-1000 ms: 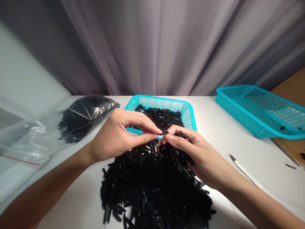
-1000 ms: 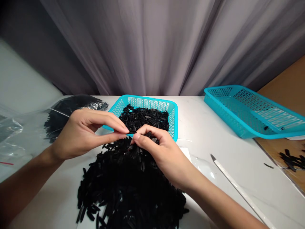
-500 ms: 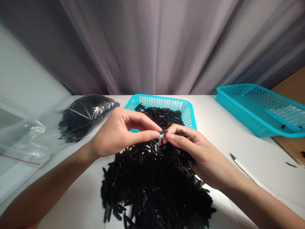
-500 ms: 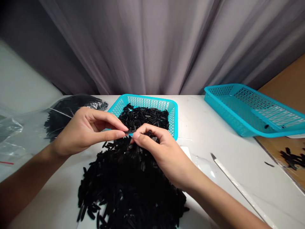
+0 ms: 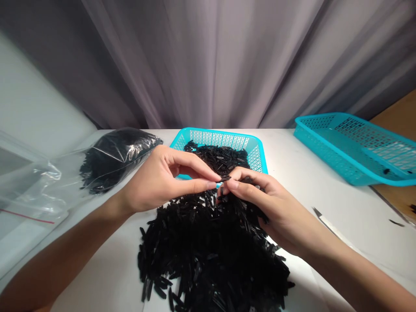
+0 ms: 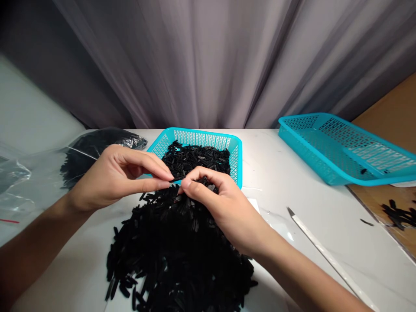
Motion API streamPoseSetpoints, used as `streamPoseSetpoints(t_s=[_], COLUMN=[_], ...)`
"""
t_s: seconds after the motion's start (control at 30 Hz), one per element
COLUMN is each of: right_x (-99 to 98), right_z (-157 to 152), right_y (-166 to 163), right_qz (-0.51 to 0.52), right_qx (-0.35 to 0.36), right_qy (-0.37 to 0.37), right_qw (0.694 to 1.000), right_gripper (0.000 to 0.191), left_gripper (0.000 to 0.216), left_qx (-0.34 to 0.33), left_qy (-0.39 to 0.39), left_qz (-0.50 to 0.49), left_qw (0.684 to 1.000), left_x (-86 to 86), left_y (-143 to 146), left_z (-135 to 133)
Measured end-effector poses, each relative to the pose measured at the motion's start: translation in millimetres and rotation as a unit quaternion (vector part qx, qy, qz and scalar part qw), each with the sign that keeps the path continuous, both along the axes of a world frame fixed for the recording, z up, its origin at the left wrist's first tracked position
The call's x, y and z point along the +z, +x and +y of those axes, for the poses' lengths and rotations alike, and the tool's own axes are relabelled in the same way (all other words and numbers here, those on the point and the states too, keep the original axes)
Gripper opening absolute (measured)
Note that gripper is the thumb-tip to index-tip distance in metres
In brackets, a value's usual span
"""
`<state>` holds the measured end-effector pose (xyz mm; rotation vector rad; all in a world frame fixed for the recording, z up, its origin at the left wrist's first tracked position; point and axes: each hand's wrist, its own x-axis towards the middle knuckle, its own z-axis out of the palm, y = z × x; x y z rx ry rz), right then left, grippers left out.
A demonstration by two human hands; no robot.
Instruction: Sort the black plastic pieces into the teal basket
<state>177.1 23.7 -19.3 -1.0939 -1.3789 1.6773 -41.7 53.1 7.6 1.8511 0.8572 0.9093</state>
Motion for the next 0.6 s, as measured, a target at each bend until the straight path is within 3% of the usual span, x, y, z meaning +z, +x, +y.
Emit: streamPoseSetpoints(t_s=[0.1, 0.2, 0.27, 0.33, 0.43, 0.6], right_x=[-0.5, -1.8, -2.9, -4.1, -6.7, -11.7], right_z=[-1, -1, 0, 1, 1, 0], right_y=[-1, -3, -5, -8, -11, -13], right_qz=[-0.001, -0.001, -0.001, 0.011, 0.031, 0.025], right_qx=[0.000, 0.001, -0.003, -0.017, -0.035, -0.052], right_qy=[0.007, 0.001, -0.012, -0.022, -0.017, -0.026], right_qw=[1.000, 1.000, 1.000, 1.000, 0.999, 0.998], right_gripper=[0.023, 0.025, 0.027, 0.027, 0.024, 0.025], left_gripper=[0.008, 0.013, 0.025, 0.027, 0.022, 0.007], left_qx=[0.027, 0.144, 0.186, 0.145, 0.033, 0.024], left_qy=[0.020, 0.115, 0.181, 0.193, 0.202, 0.246], left_qz=[0.021, 0.058, 0.080, 0.092, 0.084, 0.071], left_qw=[0.999, 0.981, 0.962, 0.966, 0.975, 0.966], left_x=[-3.6, -11.2, -14.5, -14.1, -9.8, -9.6], left_y=[0, 0, 1, 4, 13, 25], left_z=[3, 11, 15, 12, -3, -23])
